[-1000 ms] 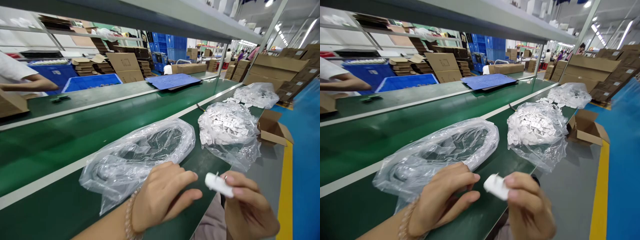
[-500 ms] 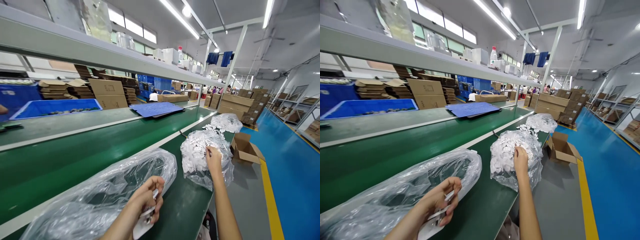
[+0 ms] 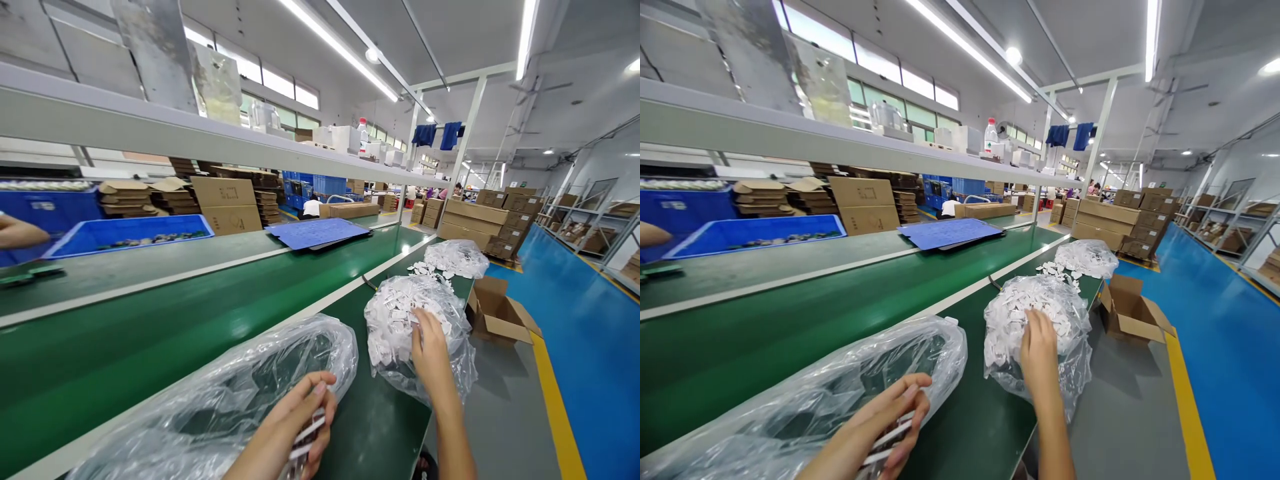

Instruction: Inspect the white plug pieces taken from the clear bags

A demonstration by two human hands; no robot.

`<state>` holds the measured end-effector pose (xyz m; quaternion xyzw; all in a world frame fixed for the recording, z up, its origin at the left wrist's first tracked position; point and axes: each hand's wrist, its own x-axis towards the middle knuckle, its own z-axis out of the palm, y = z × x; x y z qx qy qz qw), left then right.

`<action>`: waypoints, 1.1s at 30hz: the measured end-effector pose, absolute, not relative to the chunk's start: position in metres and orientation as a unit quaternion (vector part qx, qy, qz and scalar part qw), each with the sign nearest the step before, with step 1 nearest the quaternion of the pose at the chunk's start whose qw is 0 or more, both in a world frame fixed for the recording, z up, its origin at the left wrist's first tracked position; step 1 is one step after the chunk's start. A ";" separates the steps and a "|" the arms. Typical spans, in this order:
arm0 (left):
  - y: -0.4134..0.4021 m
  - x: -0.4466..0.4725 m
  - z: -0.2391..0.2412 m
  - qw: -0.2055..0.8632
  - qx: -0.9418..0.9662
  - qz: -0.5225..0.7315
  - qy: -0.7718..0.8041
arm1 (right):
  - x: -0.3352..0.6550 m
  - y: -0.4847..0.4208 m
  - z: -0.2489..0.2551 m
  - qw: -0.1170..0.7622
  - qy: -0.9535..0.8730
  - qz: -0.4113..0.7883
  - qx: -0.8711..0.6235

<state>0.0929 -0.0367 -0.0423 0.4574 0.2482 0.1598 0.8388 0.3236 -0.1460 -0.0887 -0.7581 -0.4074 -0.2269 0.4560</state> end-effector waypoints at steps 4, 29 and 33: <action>-0.041 0.094 -0.053 0.796 0.520 0.166 0.262 | 0.235 -0.150 -0.086 0.494 -0.551 -0.195 -0.644; -0.041 0.070 -0.036 0.672 0.708 0.214 0.041 | 0.174 -0.164 -0.112 0.760 -0.428 -0.072 -0.483; -0.044 0.069 -0.035 0.574 0.769 0.274 -0.064 | 0.165 -0.164 -0.104 0.815 -0.422 -0.006 -0.397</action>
